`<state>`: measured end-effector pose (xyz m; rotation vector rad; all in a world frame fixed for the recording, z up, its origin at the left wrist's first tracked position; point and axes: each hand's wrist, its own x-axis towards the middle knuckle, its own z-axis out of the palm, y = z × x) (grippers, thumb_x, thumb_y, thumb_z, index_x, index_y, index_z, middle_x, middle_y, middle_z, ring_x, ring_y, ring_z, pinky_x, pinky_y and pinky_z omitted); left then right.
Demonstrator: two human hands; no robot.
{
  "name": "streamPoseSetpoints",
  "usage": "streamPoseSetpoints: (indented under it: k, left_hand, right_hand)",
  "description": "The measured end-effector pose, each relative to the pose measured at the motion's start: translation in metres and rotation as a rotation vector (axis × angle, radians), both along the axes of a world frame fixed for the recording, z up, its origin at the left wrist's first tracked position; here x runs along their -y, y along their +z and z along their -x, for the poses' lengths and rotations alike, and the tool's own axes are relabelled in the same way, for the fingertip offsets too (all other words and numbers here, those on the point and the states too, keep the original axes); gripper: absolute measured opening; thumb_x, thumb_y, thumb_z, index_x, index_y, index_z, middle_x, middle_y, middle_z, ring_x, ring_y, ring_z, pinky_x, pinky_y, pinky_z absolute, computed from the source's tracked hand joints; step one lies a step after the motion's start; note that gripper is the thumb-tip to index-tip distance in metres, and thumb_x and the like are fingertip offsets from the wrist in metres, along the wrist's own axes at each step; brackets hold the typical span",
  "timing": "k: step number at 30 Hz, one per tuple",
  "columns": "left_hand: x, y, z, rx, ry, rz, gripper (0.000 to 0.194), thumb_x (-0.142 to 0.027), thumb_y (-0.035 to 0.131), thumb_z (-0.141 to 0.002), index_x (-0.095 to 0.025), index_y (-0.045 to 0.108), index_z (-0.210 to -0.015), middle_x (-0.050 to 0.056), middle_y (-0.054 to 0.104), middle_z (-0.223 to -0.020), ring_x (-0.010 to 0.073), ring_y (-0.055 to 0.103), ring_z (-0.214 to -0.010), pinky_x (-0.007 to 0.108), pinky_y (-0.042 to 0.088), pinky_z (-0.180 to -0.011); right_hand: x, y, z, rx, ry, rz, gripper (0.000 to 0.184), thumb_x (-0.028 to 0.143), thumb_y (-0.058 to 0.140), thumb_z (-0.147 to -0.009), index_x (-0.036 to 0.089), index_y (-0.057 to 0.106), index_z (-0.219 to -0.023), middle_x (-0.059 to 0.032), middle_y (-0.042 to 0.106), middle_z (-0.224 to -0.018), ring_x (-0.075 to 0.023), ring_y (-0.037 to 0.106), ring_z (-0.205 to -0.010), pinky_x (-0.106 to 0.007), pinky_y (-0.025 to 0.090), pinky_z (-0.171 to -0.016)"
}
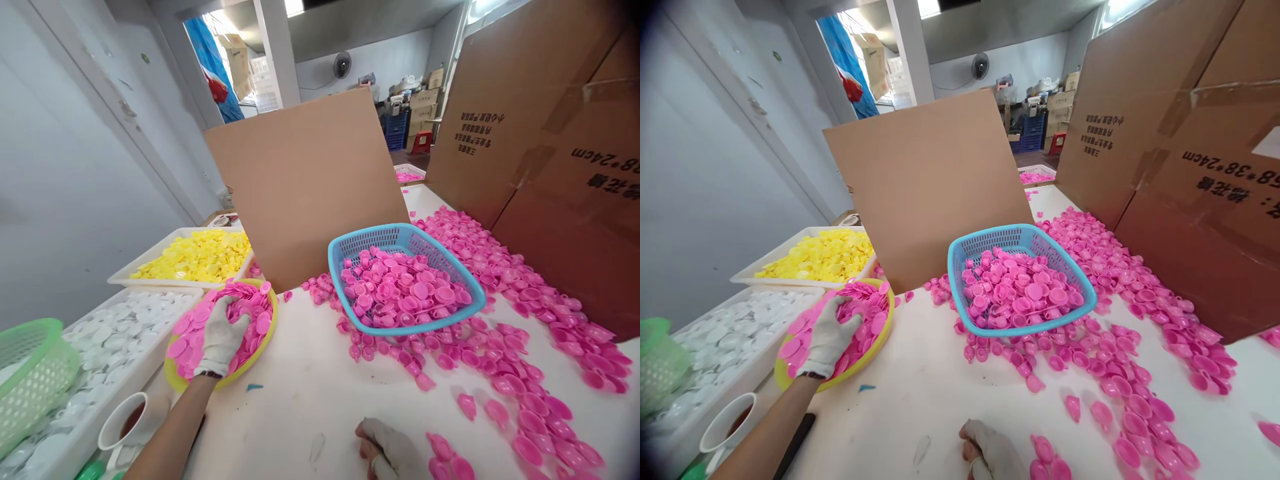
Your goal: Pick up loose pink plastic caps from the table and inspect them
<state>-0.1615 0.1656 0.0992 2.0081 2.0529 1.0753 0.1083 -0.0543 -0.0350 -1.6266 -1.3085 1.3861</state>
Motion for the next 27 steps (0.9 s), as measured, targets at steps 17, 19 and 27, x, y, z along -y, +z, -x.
streamPoseSetpoints:
  k: [17,19,27]
  left_hand:
    - [0.126,-0.13,-0.152,0.138,-0.672,0.039,0.031,-0.016,0.053,-0.081,-0.018,0.052,-0.111,0.01,0.057,-0.111,0.0223,0.055,-0.105,0.04,0.049,-0.091]
    - [0.127,-0.134,-0.147,0.118,-0.665,0.036,0.036,-0.022,0.054,-0.083,-0.017,0.05,-0.118,0.012,0.055,-0.118,0.0243,0.053,-0.111,0.043,0.047,-0.095]
    - [0.128,-0.132,-0.133,0.265,-0.565,0.079,0.032,-0.026,0.04,-0.091,-0.016,0.05,-0.119,0.013,0.056,-0.12,0.0231,0.053,-0.115,0.045,0.044,-0.1]
  right_hand:
    - [-0.005,-0.006,-0.011,-0.01,-0.252,-0.304,0.044,0.019,0.045,-0.082,0.021,0.044,-0.125,-0.0067,0.062,-0.105,-0.0167,0.062,-0.079,-0.033,0.052,-0.077]
    - [-0.004,-0.004,-0.012,-0.016,-0.259,-0.321,0.045,0.017,0.046,-0.08,0.023,0.046,-0.124,-0.006,0.062,-0.107,-0.0168,0.062,-0.081,-0.032,0.052,-0.076]
    - [-0.005,-0.008,-0.014,0.054,-0.285,-0.366,0.041,0.015,0.045,-0.08,0.022,0.05,-0.121,-0.0055,0.063,-0.099,-0.0166,0.061,-0.079,-0.031,0.052,-0.073]
